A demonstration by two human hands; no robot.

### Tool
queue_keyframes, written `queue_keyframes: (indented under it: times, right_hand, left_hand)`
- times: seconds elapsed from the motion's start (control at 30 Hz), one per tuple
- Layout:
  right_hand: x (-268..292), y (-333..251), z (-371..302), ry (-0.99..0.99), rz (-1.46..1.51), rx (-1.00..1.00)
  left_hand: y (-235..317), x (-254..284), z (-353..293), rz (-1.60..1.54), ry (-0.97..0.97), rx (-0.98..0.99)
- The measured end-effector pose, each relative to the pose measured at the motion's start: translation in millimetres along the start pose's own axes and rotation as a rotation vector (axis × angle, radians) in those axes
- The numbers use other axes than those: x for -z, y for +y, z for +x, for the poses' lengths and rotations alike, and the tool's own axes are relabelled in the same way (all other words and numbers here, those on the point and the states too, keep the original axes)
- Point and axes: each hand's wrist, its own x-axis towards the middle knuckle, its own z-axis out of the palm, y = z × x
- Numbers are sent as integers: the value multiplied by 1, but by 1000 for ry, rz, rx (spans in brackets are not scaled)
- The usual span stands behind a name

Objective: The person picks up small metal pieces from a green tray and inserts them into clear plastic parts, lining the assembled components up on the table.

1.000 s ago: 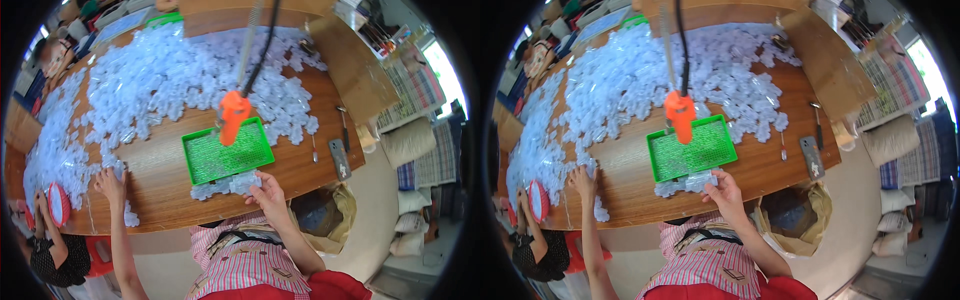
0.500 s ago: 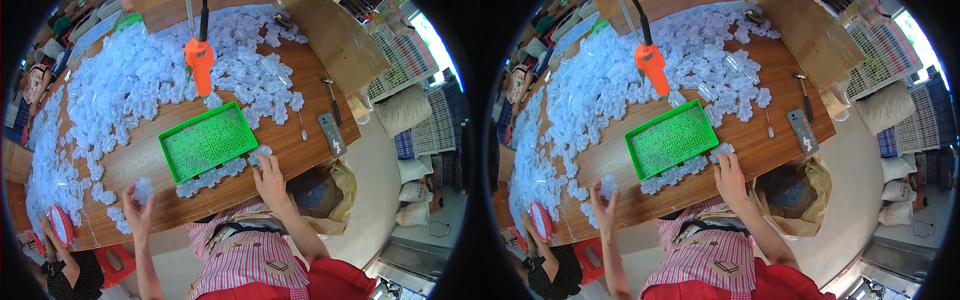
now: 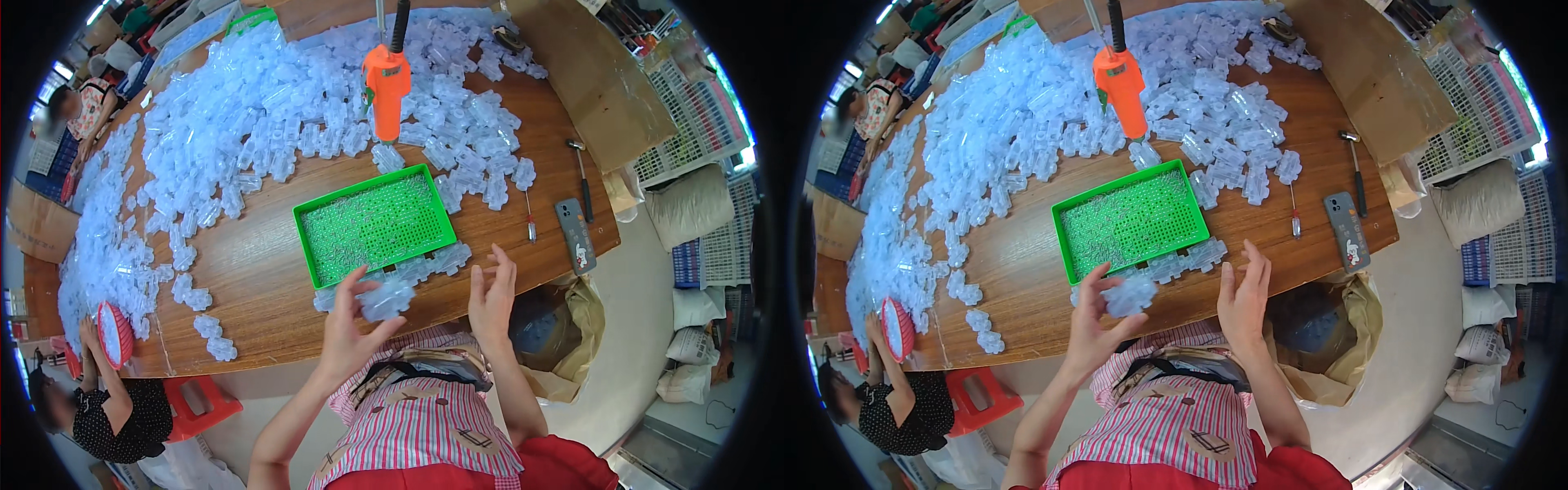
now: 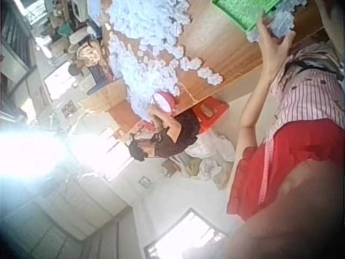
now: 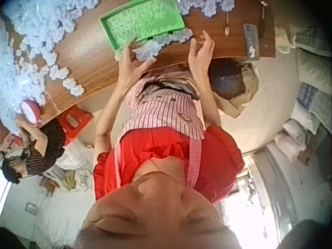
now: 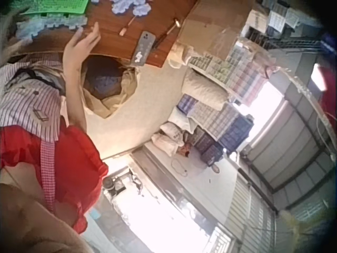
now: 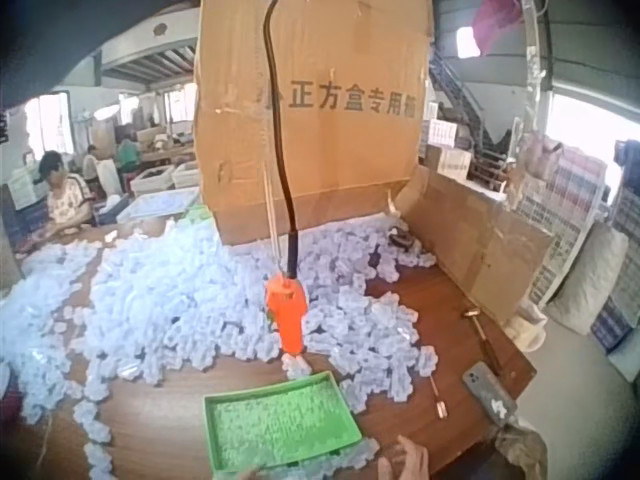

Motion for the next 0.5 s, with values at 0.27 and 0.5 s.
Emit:
queue_keyframes:
  times: [0.27,0.5]
  right_hand:
    - [18,-22,-9,-612,985,-414]
    - [18,51,39,-119,802,-524]
  left_hand:
    - [6,-36,19,13,-150,-117]
    - [-10,-2,-11,418,234,-38]
